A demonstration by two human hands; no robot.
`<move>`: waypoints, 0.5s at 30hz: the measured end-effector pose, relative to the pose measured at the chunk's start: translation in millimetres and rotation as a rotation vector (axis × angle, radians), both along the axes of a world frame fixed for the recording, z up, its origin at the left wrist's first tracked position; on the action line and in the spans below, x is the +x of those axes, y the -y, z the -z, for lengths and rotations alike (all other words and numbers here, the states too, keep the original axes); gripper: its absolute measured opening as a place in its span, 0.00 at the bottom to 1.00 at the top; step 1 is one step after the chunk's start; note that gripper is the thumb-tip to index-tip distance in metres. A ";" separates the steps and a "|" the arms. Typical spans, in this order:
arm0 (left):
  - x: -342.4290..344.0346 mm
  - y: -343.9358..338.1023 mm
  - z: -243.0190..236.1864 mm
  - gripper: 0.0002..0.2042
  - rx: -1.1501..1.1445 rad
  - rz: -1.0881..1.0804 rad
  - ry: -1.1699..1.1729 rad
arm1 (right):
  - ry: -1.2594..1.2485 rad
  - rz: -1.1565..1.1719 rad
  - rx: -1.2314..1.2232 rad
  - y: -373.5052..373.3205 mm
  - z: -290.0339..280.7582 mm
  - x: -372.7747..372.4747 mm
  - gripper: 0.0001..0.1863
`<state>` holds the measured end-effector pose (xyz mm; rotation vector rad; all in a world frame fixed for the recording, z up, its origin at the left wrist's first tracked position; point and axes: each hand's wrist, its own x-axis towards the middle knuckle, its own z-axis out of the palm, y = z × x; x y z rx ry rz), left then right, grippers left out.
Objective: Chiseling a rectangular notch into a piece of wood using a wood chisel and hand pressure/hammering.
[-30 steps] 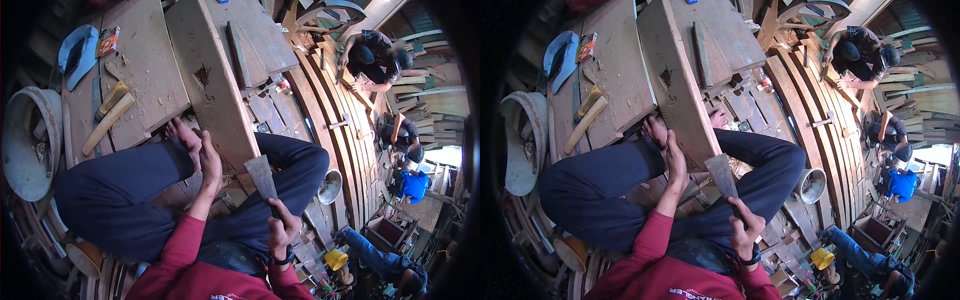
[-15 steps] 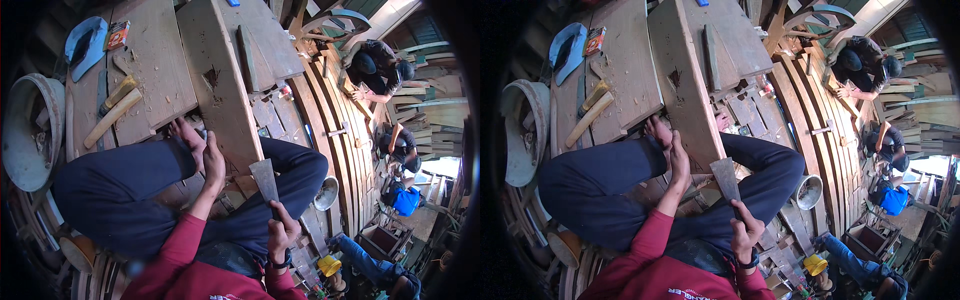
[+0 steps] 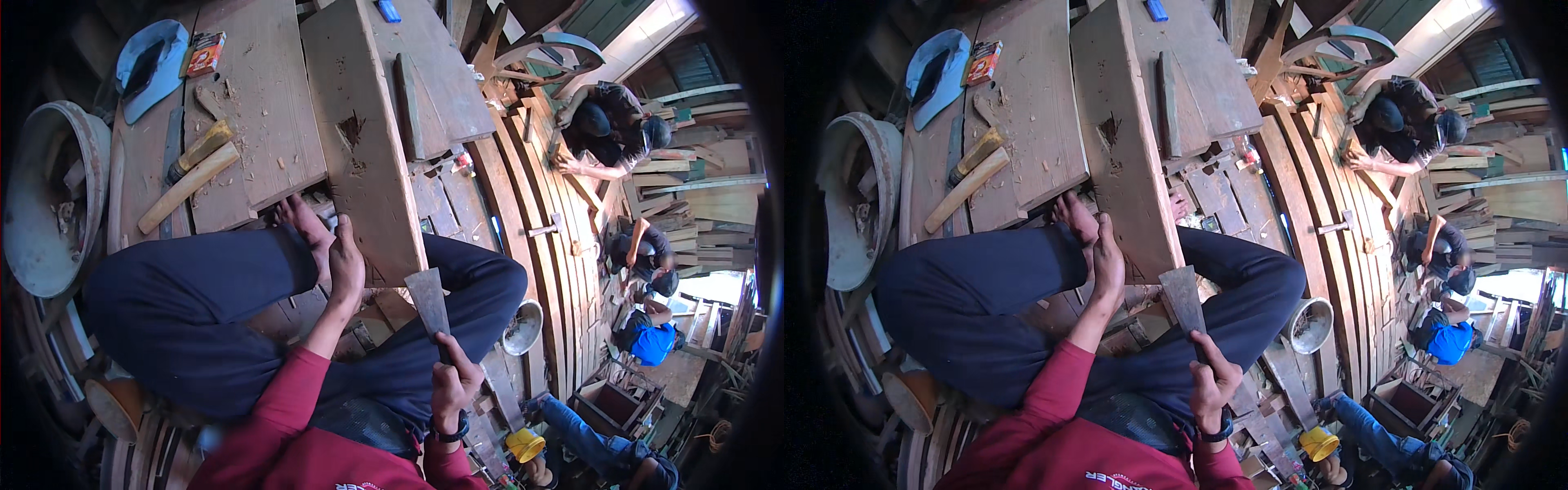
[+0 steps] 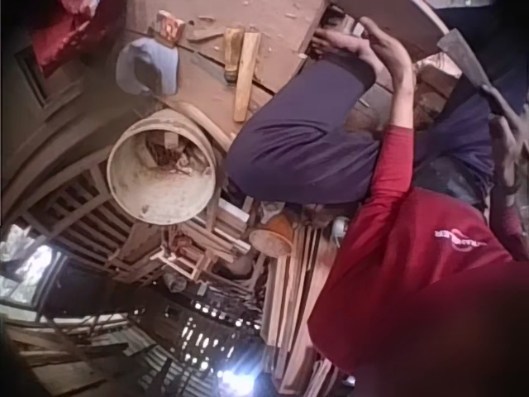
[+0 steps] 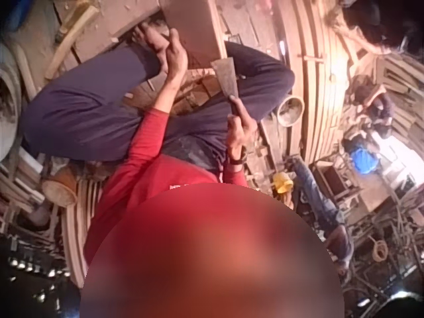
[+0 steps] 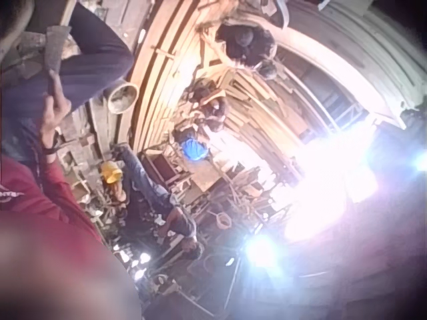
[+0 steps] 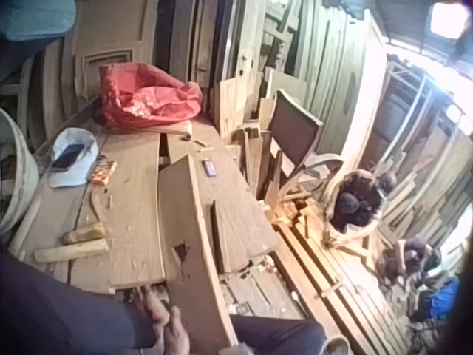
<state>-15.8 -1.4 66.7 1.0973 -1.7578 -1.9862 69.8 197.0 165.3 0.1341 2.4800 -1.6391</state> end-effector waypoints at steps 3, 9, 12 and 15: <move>2.8 -0.1 -2.9 0.36 0.159 -0.065 0.029 | -0.023 0.013 -0.043 2.9 -2.5 -7.3 0.25; 5.3 2.1 34.1 0.35 0.256 -0.080 -0.003 | 0.002 -0.013 -0.060 -3.0 3.6 -7.6 0.26; 6.7 1.3 37.7 0.35 0.236 -0.070 0.047 | -0.036 -0.033 -0.052 -14.1 5.6 1.9 0.26; 6.5 -0.3 35.9 0.34 0.229 -0.059 0.069 | -0.032 -0.010 -0.047 -10.8 8.0 1.0 0.26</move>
